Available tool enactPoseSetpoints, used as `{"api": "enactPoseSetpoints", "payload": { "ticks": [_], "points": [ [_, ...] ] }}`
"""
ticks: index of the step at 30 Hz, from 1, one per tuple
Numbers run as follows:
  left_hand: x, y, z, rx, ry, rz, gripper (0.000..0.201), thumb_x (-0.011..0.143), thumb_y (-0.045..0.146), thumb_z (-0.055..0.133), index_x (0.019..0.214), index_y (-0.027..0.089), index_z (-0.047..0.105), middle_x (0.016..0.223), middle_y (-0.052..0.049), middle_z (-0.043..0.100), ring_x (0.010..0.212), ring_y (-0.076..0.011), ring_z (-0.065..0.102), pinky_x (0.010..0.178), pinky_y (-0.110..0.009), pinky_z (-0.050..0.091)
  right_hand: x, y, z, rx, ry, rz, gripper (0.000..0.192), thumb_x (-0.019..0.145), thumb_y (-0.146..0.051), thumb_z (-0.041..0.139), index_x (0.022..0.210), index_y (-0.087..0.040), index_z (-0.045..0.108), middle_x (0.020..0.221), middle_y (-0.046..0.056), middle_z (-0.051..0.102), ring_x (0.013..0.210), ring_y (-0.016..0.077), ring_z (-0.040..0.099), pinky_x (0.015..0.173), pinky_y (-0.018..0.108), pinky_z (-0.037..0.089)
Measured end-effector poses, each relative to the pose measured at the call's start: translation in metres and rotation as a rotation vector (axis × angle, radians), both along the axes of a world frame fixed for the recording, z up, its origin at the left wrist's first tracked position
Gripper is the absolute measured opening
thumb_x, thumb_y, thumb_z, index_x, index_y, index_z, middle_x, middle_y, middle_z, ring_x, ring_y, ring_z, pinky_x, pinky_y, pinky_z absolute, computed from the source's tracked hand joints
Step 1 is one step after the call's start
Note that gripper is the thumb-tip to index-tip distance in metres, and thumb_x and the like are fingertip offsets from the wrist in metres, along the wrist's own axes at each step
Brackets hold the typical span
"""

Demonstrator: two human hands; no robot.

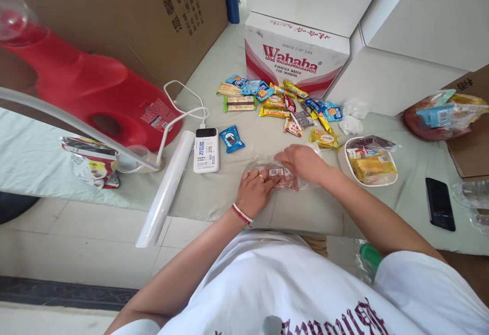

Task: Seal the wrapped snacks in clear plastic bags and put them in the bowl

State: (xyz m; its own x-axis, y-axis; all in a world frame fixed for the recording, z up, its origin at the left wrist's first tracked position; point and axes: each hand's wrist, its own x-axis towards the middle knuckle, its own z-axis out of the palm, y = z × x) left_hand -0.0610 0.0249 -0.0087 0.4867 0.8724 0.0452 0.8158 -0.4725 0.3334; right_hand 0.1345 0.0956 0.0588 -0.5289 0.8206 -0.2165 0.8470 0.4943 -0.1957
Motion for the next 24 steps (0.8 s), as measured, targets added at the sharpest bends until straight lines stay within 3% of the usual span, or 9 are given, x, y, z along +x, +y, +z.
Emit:
{"api": "enactPoseSetpoints", "payload": {
  "ticks": [3, 6, 9, 11, 14, 16, 20, 22, 24],
  "points": [
    [-0.013, 0.000, -0.010, -0.037, -0.132, -0.017, 0.031, 0.100, 0.022, 0.052, 0.110, 0.030, 0.080, 0.087, -0.008, 0.069, 0.092, -0.0266, 0.058, 0.084, -0.043, 0.042, 0.011, -0.045, -0.010, 0.004, -0.048, 0.224, 0.034, 0.102, -0.024, 0.054, 0.133, -0.026, 0.069, 0.097, 0.008, 0.069, 0.094, 0.0221, 0.062, 0.080, 0.029, 0.046],
    [-0.034, -0.003, -0.020, -0.072, -0.500, 0.031, 0.030, 0.095, 0.018, 0.051, 0.091, 0.024, 0.079, 0.078, -0.005, 0.065, 0.083, -0.0214, 0.058, 0.080, -0.037, 0.046, 0.019, -0.073, -0.035, 0.080, -0.062, 0.301, 0.054, 0.101, -0.010, 0.046, 0.151, -0.028, 0.054, 0.102, 0.008, 0.063, 0.100, 0.0227, 0.058, 0.094, 0.034, 0.047],
    [-0.046, 0.002, -0.022, 0.011, -0.758, 0.476, 0.034, 0.097, 0.023, 0.041, 0.097, 0.022, 0.074, 0.087, -0.005, 0.065, 0.088, -0.0208, 0.060, 0.085, -0.036, 0.050, 0.021, -0.082, -0.053, 0.119, -0.023, 0.281, 0.059, 0.100, -0.009, 0.047, 0.156, -0.027, 0.049, 0.106, 0.009, 0.059, 0.101, 0.0239, 0.054, 0.098, 0.037, 0.047],
    [-0.046, 0.008, -0.015, 0.041, -0.637, 0.709, 0.034, 0.100, 0.032, 0.041, 0.110, 0.020, 0.071, 0.108, -0.010, 0.066, 0.108, -0.0263, 0.059, 0.098, -0.044, 0.047, 0.021, -0.084, -0.058, 0.119, 0.015, 0.265, 0.058, 0.100, -0.010, 0.048, 0.156, -0.027, 0.048, 0.106, 0.009, 0.057, 0.101, 0.0246, 0.052, 0.096, 0.038, 0.047],
    [-0.042, 0.011, 0.004, -0.086, -0.280, 0.588, 0.031, 0.088, 0.042, 0.065, 0.108, 0.019, 0.073, 0.133, -0.018, 0.061, 0.133, -0.0401, 0.046, 0.105, -0.056, 0.041, 0.022, -0.084, -0.059, 0.110, 0.064, 0.217, 0.059, 0.101, -0.009, 0.048, 0.155, -0.031, 0.050, 0.104, 0.008, 0.054, 0.099, 0.0247, 0.050, 0.092, 0.036, 0.046],
    [-0.040, 0.007, 0.018, -0.184, -0.200, 0.468, 0.020, 0.082, 0.036, 0.070, 0.092, 0.019, 0.074, 0.126, -0.017, 0.065, 0.126, -0.0394, 0.052, 0.098, -0.052, 0.046, 0.024, -0.084, -0.060, 0.103, 0.090, 0.180, 0.058, 0.101, -0.009, 0.048, 0.153, -0.034, 0.051, 0.103, 0.008, 0.053, 0.098, 0.0244, 0.049, 0.088, 0.035, 0.046],
    [-0.029, 0.001, 0.035, -0.509, -0.531, 0.434, 0.022, 0.088, 0.039, 0.062, 0.081, 0.019, 0.069, 0.071, -0.003, 0.065, 0.067, -0.0194, 0.060, 0.067, -0.031, 0.048, 0.023, -0.086, -0.064, 0.086, 0.129, 0.153, 0.055, 0.101, -0.009, 0.046, 0.148, -0.035, 0.058, 0.101, 0.008, 0.054, 0.094, 0.0242, 0.048, 0.082, 0.034, 0.045],
    [-0.012, 0.003, 0.035, -0.659, -0.716, 0.412, 0.029, 0.091, 0.042, 0.057, 0.081, 0.018, 0.071, 0.061, 0.000, 0.063, 0.059, -0.0168, 0.057, 0.060, -0.028, 0.045, 0.022, -0.089, -0.066, 0.077, 0.173, 0.140, 0.048, 0.100, -0.009, 0.045, 0.137, -0.031, 0.067, 0.100, 0.009, 0.055, 0.095, 0.0249, 0.049, 0.083, 0.035, 0.047],
    [0.009, 0.007, 0.030, -0.623, -0.735, 0.380, 0.030, 0.094, 0.033, 0.051, 0.088, 0.017, 0.076, 0.073, -0.003, 0.070, 0.068, -0.0179, 0.063, 0.066, -0.028, 0.047, 0.024, -0.092, -0.067, 0.069, 0.267, 0.115, 0.041, 0.101, -0.012, 0.044, 0.127, -0.026, 0.072, 0.100, 0.010, 0.058, 0.098, 0.0253, 0.051, 0.085, 0.037, 0.048]
  ]
}}
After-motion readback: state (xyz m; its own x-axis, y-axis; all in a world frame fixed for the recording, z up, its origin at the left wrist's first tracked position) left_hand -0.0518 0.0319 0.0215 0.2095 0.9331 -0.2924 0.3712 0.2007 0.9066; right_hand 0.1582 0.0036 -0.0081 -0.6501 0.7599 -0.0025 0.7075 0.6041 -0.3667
